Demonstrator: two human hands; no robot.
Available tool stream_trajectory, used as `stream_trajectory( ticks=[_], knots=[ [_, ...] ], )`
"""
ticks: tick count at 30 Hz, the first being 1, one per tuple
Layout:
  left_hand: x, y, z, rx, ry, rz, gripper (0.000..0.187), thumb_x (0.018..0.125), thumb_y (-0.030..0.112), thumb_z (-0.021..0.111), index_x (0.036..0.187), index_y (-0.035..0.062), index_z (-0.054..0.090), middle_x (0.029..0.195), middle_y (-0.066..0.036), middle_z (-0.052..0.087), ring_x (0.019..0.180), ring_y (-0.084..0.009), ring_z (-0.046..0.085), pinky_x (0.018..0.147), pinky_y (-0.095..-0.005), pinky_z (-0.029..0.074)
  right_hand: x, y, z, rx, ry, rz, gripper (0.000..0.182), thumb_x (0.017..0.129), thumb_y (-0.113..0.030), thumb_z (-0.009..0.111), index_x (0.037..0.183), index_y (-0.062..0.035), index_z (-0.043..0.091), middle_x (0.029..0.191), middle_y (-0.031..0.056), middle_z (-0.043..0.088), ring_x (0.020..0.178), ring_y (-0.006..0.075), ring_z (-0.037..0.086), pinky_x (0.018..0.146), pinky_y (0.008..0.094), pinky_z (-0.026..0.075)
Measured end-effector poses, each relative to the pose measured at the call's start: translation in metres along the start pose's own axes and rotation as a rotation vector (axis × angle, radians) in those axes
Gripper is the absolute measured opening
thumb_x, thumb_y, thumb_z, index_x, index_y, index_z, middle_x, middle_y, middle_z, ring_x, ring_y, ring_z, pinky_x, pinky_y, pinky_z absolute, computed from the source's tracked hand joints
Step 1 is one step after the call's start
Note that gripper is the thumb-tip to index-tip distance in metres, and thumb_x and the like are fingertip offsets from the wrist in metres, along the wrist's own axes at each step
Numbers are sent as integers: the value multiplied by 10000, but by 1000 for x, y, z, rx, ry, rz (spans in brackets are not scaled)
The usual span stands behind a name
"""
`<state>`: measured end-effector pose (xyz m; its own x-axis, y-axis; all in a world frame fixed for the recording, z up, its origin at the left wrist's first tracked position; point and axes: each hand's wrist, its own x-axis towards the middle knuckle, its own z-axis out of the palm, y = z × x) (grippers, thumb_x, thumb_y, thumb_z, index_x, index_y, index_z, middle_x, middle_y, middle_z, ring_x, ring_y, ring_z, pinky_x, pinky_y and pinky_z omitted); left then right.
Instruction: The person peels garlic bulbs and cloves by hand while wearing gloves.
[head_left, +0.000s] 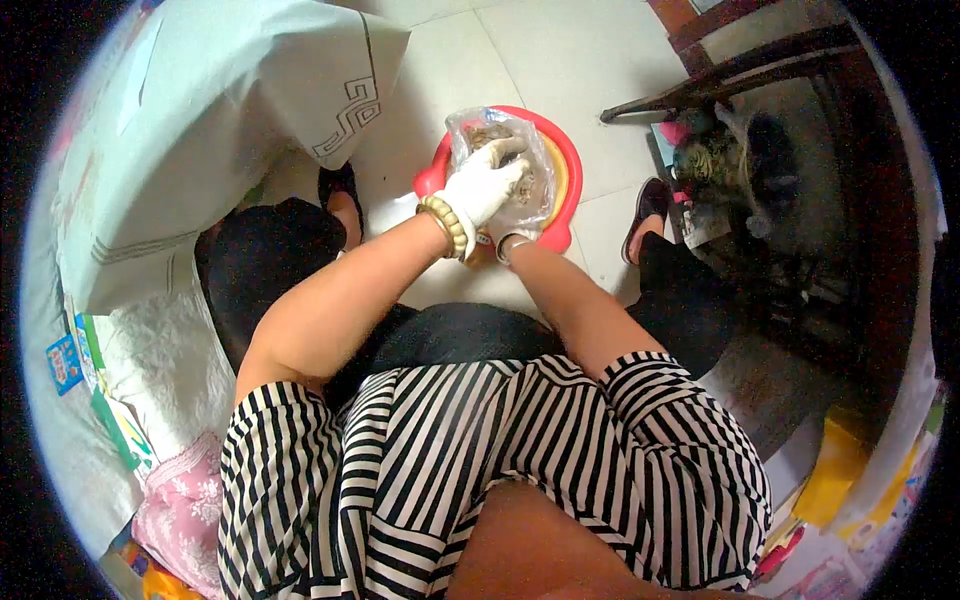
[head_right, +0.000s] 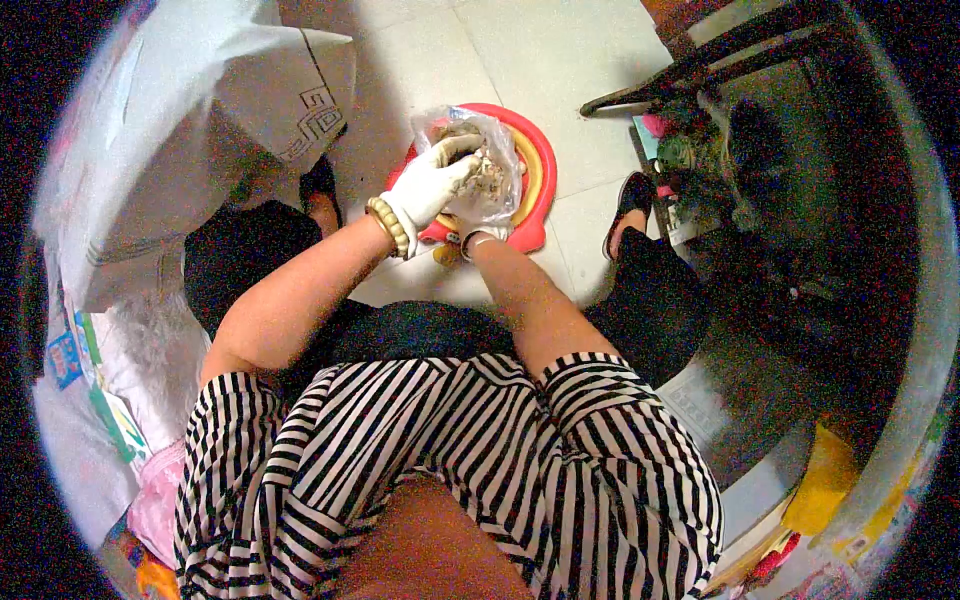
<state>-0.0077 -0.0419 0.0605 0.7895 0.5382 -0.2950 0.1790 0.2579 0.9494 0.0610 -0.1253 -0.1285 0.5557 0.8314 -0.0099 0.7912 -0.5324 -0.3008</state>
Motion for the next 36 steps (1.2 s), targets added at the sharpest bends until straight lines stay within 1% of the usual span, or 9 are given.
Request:
stream_trajectory(
  ticks=[9,14,20,23,28,29,30,32,36],
  knots=[
    [7,-12,-3,-159,3,-79,387,892,182,527,1220,-16,473,1141,-95,555,1020,-141,531,895,-263,426,4,9,-13,-36,-202,22,418,787,-323,483,1131,-104,572,1166,165,543,1074,298,516,920,374,400],
    [16,-29,-11,-77,-27,-59,379,907,209,496,1213,-13,480,1128,-97,561,1007,-144,542,883,-265,434,1,20,-52,-116,-634,10,417,772,-329,494,1090,-79,600,1120,173,575,1023,300,557,888,375,430],
    [63,-88,-11,139,-60,-14,394,903,261,485,1163,-32,523,1100,-133,591,1004,-170,549,882,-286,430,-3,15,-126,-177,-911,57,378,704,-336,547,915,-50,677,966,192,638,912,302,619,777,372,485],
    [47,-51,-7,648,-75,176,411,881,316,472,1151,15,544,1140,-162,568,1065,-267,532,939,-345,391,-4,13,-158,-194,-969,-10,374,694,-347,557,888,-54,684,924,198,643,845,298,626,739,367,490],
    [57,-89,-22,1357,-294,144,506,857,421,443,1229,82,492,1232,-182,505,1147,-320,477,1001,-374,344,-16,5,-229,502,-876,144,411,778,-363,605,984,-7,593,669,44,574,617,153,535,591,271,459],
    [12,-11,-17,1209,-275,-135,588,846,491,432,1249,64,467,1254,-196,487,1158,-323,475,994,-369,355,-24,-14,-256,685,-746,154,413,831,-388,575,984,-5,576,705,22,555,635,142,521,610,253,448],
    [-3,10,-18,1227,-375,-88,659,831,547,424,1261,48,448,1241,-207,496,1149,-324,485,981,-371,369,-10,14,-231,910,-983,234,345,861,-348,553,1010,-37,557,820,56,580,744,150,562,703,262,458],
    [39,-61,-23,1182,-185,-246,626,842,508,439,1257,40,446,1201,-213,523,1129,-320,501,962,-378,384,-17,-8,-249,1265,-729,527,266,883,-296,522,990,-54,554,951,112,587,900,196,580,805,296,453],
    [16,-16,-18,975,-140,-14,458,891,372,351,1170,57,532,1202,-172,530,1135,-313,484,973,-397,361,-4,-1,-248,1707,-715,414,261,905,-300,497,1007,-62,528,1022,98,581,948,257,576,840,379,459]
  ],
)
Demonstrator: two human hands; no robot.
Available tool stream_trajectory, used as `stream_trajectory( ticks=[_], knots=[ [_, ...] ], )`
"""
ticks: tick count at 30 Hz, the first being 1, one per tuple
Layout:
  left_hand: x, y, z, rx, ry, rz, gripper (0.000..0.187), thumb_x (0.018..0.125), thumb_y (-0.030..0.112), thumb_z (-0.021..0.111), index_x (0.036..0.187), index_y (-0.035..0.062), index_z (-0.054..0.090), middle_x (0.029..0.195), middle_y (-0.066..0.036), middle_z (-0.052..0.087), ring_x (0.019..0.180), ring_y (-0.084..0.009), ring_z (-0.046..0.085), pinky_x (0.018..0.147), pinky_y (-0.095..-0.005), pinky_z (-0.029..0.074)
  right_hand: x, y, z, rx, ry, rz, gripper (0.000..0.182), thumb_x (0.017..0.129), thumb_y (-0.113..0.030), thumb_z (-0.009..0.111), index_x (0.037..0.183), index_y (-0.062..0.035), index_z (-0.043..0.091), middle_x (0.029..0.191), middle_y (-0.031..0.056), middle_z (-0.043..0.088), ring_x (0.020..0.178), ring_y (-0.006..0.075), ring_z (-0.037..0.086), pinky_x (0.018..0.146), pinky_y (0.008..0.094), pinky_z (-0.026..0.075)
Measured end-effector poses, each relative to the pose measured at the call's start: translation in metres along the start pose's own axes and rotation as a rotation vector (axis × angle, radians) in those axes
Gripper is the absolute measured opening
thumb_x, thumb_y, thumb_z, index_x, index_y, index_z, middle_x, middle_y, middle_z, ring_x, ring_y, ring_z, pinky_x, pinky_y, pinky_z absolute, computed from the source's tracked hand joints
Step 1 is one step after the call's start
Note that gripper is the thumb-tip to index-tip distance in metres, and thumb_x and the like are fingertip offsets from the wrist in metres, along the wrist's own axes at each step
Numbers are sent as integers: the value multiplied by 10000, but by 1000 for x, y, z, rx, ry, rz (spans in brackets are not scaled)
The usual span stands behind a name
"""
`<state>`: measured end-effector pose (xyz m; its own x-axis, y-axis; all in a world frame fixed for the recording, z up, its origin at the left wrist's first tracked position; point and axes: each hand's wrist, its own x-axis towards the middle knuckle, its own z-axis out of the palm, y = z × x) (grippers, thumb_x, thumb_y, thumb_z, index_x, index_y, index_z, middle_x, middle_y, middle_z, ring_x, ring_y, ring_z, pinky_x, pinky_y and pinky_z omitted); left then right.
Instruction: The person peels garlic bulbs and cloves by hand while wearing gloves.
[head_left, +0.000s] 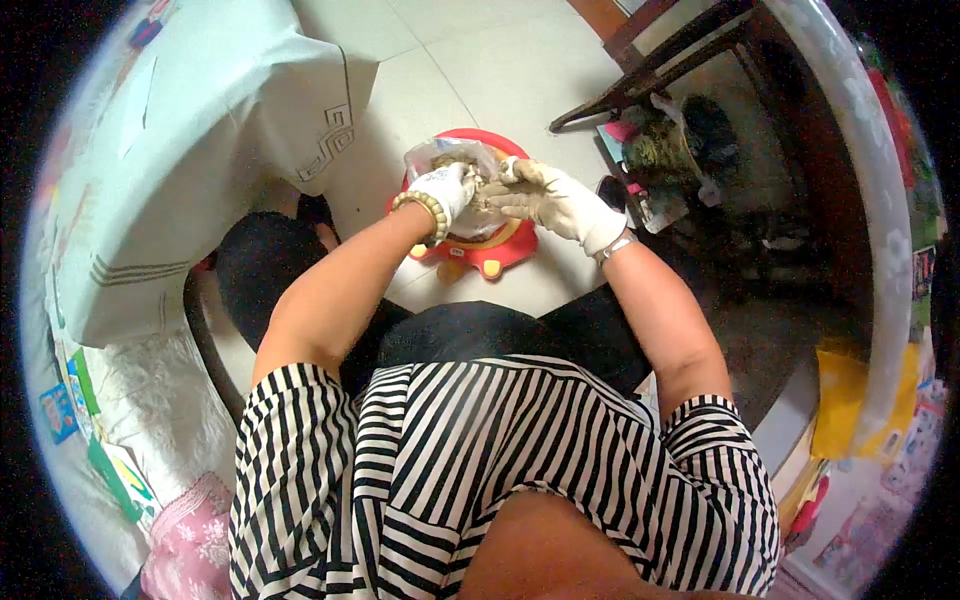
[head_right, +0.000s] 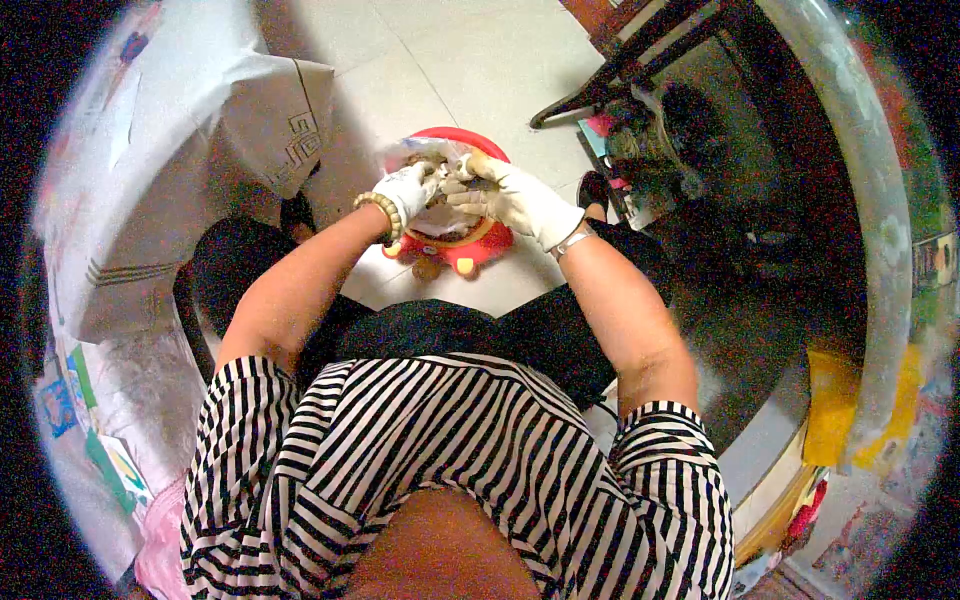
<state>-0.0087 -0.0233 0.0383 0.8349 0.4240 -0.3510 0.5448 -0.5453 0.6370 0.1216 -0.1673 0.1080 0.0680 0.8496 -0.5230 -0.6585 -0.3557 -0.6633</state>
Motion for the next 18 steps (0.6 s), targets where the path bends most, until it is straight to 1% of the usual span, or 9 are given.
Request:
stream_trajectory(
  ticks=[2,3,5,9,11,13,16,17,18],
  knots=[
    [5,2,3,-106,104,117,399,885,230,390,1236,57,466,1235,-181,501,1109,-307,513,941,-378,404,1,-5,4,-8,-7,-15,288,920,-328,463,1021,-63,512,1046,105,569,953,280,569,852,393,450],
    [-2,11,-2,-103,107,113,399,885,230,390,1236,57,466,1235,-181,501,1109,-307,513,941,-378,404,0,-7,9,-11,-10,-24,287,923,-339,447,1012,-74,513,1031,100,568,944,279,568,852,394,447],
    [-26,37,-16,-1073,-14,195,444,857,83,448,1291,10,386,1243,-168,480,1142,-233,482,963,-317,389,1,-11,13,-11,-13,-34,289,927,-350,430,1003,-85,514,1017,95,567,936,278,566,853,395,444],
    [-36,44,-24,-1345,-85,257,531,835,47,490,1336,4,318,1276,-123,429,1160,-188,439,985,-301,361,5,-14,10,-33,-74,-6,280,932,-362,403,971,-119,536,967,79,562,894,259,566,845,395,441],
    [-41,51,-32,-1219,-68,278,533,840,59,508,1337,6,319,1273,-120,431,1158,-185,439,979,-296,367,8,-10,10,-36,-68,-20,271,930,-360,405,961,-129,542,952,76,562,881,252,567,839,396,442],
    [-42,51,-31,-1093,-53,301,537,846,70,526,1337,8,320,1270,-117,433,1155,-181,439,972,-291,374,9,-7,18,-101,141,-44,319,924,-400,414,973,-115,547,925,79,565,866,244,574,811,396,459],
    [-37,49,-26,-1226,-39,190,448,863,125,556,1269,2,412,1206,-105,503,1099,-176,488,942,-291,403,3,-6,27,-184,179,-27,402,910,-464,418,992,-91,547,959,97,573,889,254,575,800,406,474],
    [-34,48,-27,-1351,-73,125,412,877,137,548,1248,4,430,1161,-96,529,1050,-172,516,916,-295,426,11,-4,19,-118,171,11,526,899,-523,396,1012,-30,540,1016,144,569,887,291,582,809,416,480],
    [-31,47,-29,-1475,-107,59,378,891,149,540,1228,6,448,1115,-86,554,1001,-168,545,889,-299,450,10,-7,20,-121,169,14,526,899,-523,396,1012,-30,540,1016,144,569,887,291,582,809,416,480]
  ],
)
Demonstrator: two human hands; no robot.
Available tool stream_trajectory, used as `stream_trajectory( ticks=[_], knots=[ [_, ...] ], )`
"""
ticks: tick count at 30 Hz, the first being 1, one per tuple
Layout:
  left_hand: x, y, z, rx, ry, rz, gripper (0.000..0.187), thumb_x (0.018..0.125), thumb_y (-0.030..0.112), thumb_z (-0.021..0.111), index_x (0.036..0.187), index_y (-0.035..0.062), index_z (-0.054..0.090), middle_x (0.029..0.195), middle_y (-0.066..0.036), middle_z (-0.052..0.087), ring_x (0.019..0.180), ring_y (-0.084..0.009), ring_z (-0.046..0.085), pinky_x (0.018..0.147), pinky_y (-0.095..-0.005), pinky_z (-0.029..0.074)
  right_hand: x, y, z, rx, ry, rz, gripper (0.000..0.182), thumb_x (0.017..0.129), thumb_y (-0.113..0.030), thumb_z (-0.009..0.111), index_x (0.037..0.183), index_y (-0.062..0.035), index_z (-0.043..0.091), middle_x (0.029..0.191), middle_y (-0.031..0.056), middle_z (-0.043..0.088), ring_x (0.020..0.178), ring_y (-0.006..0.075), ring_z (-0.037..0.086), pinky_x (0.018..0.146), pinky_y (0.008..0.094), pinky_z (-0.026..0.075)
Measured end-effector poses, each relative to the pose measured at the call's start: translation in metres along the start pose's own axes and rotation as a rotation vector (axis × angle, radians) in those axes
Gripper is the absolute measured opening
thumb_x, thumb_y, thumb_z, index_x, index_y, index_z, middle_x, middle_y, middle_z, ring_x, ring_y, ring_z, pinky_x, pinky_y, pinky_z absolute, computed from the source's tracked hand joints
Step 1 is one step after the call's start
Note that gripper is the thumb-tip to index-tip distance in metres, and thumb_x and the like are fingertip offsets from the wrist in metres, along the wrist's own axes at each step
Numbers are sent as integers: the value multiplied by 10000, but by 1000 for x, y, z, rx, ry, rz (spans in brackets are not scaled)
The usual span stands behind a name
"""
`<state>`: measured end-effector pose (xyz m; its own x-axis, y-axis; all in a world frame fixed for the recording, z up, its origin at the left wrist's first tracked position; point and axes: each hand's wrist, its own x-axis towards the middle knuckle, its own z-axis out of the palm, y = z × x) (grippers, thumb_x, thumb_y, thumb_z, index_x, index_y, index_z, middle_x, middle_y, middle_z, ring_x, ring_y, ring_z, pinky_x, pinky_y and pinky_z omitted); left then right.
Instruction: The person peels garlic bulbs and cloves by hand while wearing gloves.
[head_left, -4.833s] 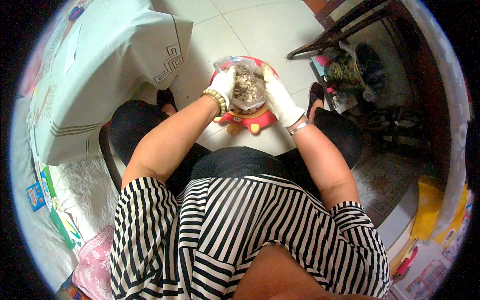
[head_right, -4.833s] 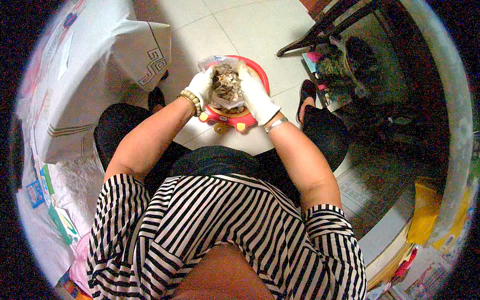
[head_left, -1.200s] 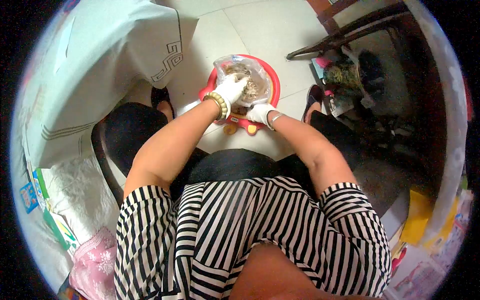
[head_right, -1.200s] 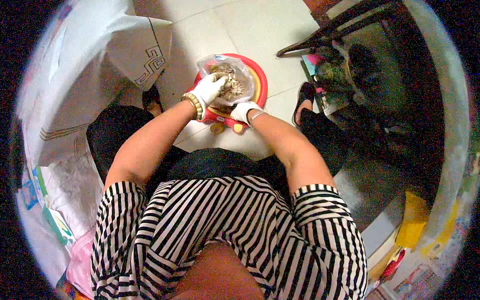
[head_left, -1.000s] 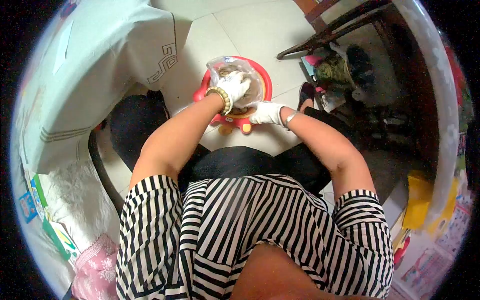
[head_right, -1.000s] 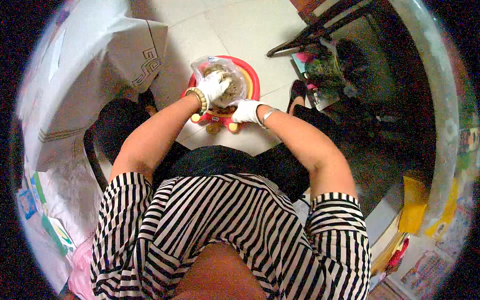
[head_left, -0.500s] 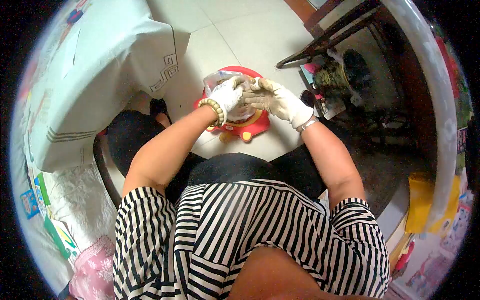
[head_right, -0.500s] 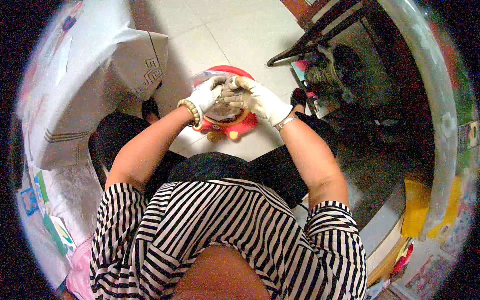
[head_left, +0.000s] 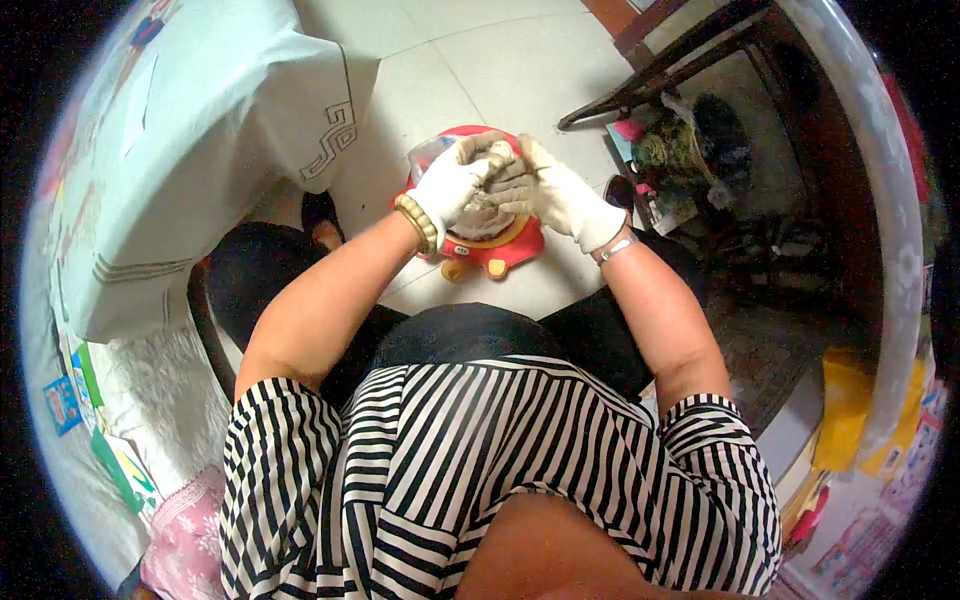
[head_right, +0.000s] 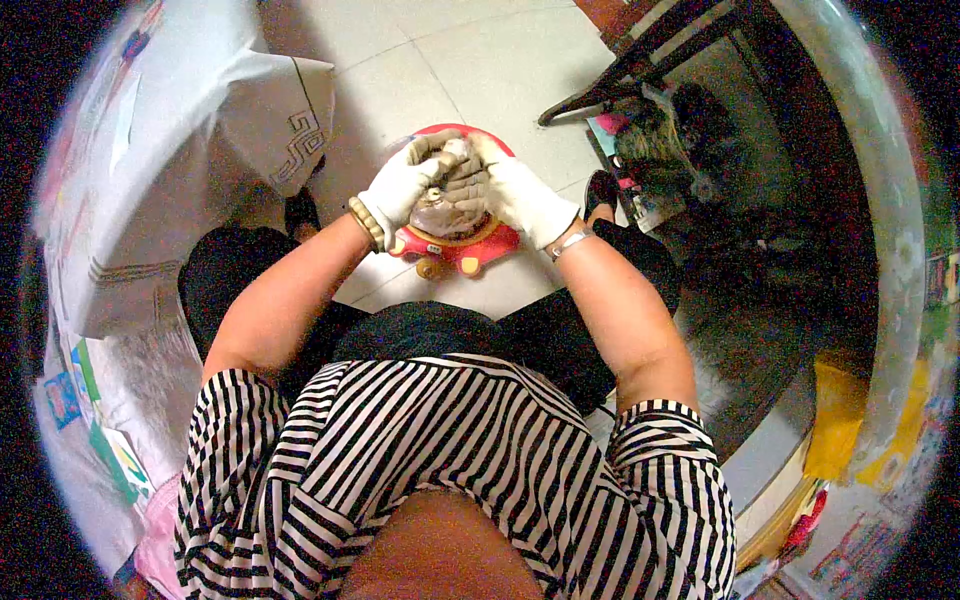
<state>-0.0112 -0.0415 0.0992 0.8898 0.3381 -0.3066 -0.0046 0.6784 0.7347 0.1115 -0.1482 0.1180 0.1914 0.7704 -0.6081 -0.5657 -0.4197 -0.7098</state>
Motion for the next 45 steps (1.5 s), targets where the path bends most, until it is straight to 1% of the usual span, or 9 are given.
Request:
stream_trajectory(
  ticks=[3,7,16,18,22,30,39,42,45],
  knots=[
    [10,-10,-14,-62,3,47,318,903,148,514,1188,14,473,1075,-85,570,956,-176,567,847,-299,476,-6,-13,4,68,43,18,633,910,-535,338,1019,60,521,952,207,585,861,316,591,832,407,475],
    [6,-5,-12,-204,-27,-15,370,910,154,487,1253,38,409,1052,-97,577,903,-184,588,758,-300,507,0,-5,-5,2,-13,-38,576,928,-483,344,1023,56,524,935,197,596,866,289,593,807,392,481],
    [8,-6,-14,-193,32,18,281,946,160,377,1199,79,471,966,-79,597,757,-148,591,588,-255,507,-8,-6,1,-201,-19,-177,315,934,-282,443,1063,-12,542,976,85,602,820,140,579,734,277,470],
    [10,-8,-17,-152,30,30,285,953,168,361,1203,78,468,965,-80,598,755,-144,591,585,-253,508,-14,-4,11,-173,183,-300,276,911,-248,502,1060,-23,558,960,65,615,795,119,578,713,256,473],
    [10,-11,-18,-36,-2,22,296,962,182,351,1215,74,460,984,-87,597,813,-146,602,647,-277,521,-13,-6,16,-186,167,-359,254,899,-225,531,1047,-22,570,948,55,622,827,115,592,730,250,487],
    [1,-12,-11,337,66,188,300,944,156,392,1194,14,477,1067,-117,580,933,-172,588,818,-288,492,-7,-7,11,19,-165,-161,202,881,-133,547,1039,-10,569,964,66,622,865,134,608,780,248,495],
    [2,-17,-15,380,114,120,378,920,178,452,1237,-25,420,1101,-124,561,913,-155,577,785,-269,488,7,2,-4,28,-263,-97,182,873,-93,535,1035,-11,552,951,71,621,855,157,617,770,271,510],
    [0,-20,-15,329,143,76,420,911,192,461,1260,-33,399,1105,-138,560,918,-167,568,791,-275,479,8,3,-9,39,-308,-38,188,875,-91,531,1043,-8,547,947,72,620,857,159,617,774,277,513],
    [6,-27,-23,616,180,138,468,907,257,456,1259,-46,404,1163,-205,521,1055,-255,520,899,-326,418,7,3,-8,34,-341,18,213,879,-97,527,1069,-2,533,953,76,617,862,163,618,777,280,515]
  ],
)
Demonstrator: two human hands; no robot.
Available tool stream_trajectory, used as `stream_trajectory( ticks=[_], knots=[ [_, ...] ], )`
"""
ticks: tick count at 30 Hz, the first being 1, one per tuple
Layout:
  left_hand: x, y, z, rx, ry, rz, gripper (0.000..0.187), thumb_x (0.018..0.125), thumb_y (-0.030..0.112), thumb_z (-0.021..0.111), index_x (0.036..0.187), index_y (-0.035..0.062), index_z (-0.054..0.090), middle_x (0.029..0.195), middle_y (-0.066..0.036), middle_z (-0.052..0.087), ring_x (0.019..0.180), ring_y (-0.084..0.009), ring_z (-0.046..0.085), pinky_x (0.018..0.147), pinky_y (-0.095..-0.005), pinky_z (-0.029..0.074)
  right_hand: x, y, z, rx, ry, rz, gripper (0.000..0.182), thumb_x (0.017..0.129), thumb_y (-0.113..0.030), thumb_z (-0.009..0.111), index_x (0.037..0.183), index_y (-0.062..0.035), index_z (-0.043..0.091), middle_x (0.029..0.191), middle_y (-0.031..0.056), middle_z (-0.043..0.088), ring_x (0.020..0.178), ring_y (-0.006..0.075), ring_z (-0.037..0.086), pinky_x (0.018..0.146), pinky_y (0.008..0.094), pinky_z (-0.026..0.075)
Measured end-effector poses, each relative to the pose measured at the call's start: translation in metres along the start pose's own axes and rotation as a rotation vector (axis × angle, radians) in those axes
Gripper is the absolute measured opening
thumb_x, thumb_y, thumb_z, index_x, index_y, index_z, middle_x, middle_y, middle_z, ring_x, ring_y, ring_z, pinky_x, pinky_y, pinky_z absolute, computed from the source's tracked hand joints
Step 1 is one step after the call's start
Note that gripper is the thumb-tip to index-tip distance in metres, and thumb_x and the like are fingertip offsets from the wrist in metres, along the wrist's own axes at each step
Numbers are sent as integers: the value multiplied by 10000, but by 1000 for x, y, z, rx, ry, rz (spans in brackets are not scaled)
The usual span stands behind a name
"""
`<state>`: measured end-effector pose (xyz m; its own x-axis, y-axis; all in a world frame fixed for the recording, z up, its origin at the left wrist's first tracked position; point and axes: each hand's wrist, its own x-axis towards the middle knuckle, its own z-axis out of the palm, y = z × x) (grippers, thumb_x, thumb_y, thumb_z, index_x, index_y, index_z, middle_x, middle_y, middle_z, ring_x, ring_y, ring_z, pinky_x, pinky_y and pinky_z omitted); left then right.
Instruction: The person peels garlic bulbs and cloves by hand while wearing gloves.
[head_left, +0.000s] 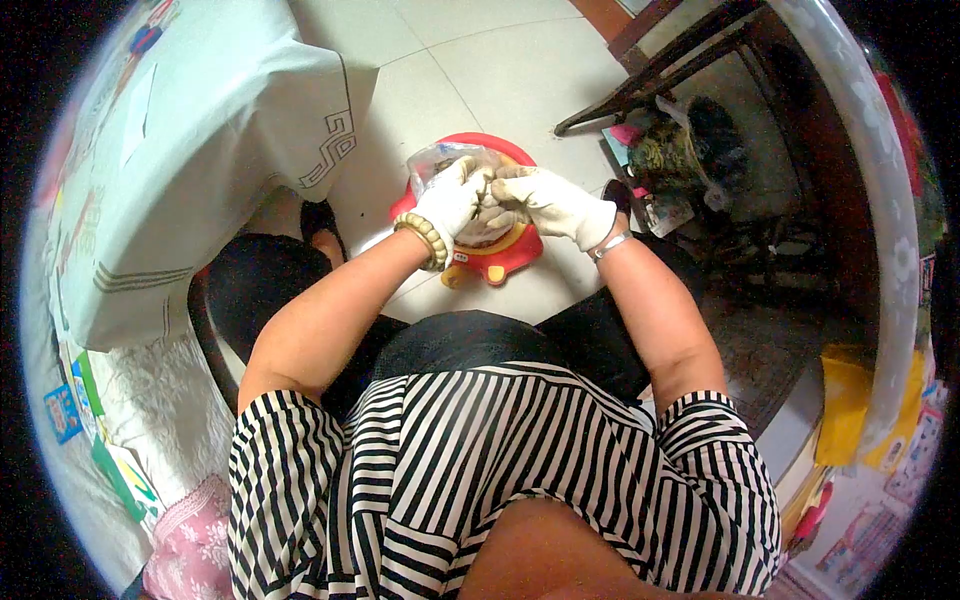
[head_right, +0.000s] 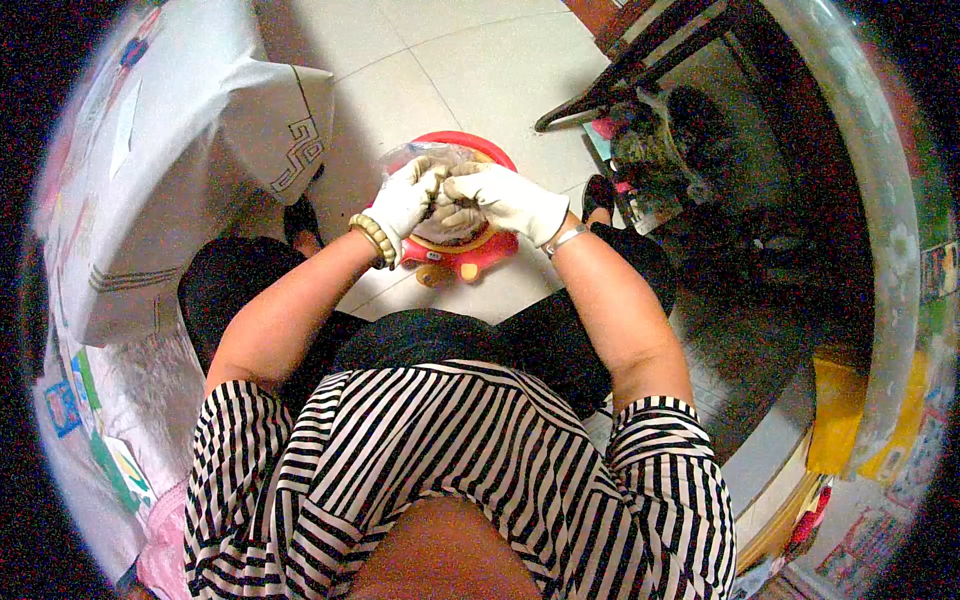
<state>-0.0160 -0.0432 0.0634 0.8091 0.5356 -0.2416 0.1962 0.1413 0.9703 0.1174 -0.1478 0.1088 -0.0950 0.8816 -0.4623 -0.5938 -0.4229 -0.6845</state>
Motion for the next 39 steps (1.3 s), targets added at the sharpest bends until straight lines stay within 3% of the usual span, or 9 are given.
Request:
stream_trajectory(
  ticks=[4,10,13,22,31,33,34,35,39],
  knots=[
    [2,-6,1,244,4,-18,469,906,305,439,1241,-22,430,1192,-231,495,1102,-311,493,936,-351,390,-3,3,19,-69,79,-84,215,849,-79,502,1051,-33,558,916,59,629,787,165,616,681,297,521],
    [-3,-22,0,509,-105,333,434,899,344,387,1204,45,468,1218,-236,462,1093,-379,479,952,-373,375,3,17,30,-203,116,-160,213,844,-89,463,1038,-54,546,929,34,602,793,123,578,678,263,487],
    [-11,-5,2,423,-57,120,393,885,307,410,1174,52,484,1212,-219,461,1072,-373,496,925,-388,400,11,27,24,-175,120,-203,197,831,-74,464,1010,-54,545,893,33,596,765,123,571,660,259,483],
    [-22,24,-3,786,-36,427,543,716,342,651,1153,63,490,1170,-192,486,1018,-364,523,873,-418,434,5,24,33,-95,244,-203,125,798,-42,472,885,-50,560,769,31,574,672,137,568,641,258,485],
    [-7,-1,1,533,-20,341,428,860,288,464,1203,31,467,1203,-226,483,1043,-379,518,911,-397,407,4,11,17,-257,26,-158,349,894,-118,480,1232,-51,419,1089,101,556,942,168,585,791,307,518],
    [-3,11,2,299,5,59,458,888,344,413,1181,3,501,1161,-240,527,1070,-349,518,927,-376,389,0,0,13,-218,2,-93,353,895,-135,496,1227,-44,419,1070,103,564,922,179,596,761,310,530],
    [5,5,2,197,12,105,435,899,344,481,1136,-17,532,1069,-155,593,981,-216,568,859,-303,434,-2,-5,14,-183,-25,-27,358,895,-152,512,1222,-38,419,1051,104,572,901,189,607,731,312,543],
    [7,7,3,62,1,85,441,899,359,479,1136,-9,536,1054,-137,598,967,-205,570,853,-294,440,-4,-8,16,-182,-25,-27,358,895,-152,512,1222,-38,419,1051,104,572,901,189,607,731,312,543],
    [-1,26,4,91,-42,90,465,872,381,460,1122,-4,533,1065,-229,567,1007,-322,547,876,-356,419,-1,-7,12,-130,-10,-94,319,892,-133,505,1189,-31,449,1028,111,584,849,205,626,679,312,557]
  ],
)
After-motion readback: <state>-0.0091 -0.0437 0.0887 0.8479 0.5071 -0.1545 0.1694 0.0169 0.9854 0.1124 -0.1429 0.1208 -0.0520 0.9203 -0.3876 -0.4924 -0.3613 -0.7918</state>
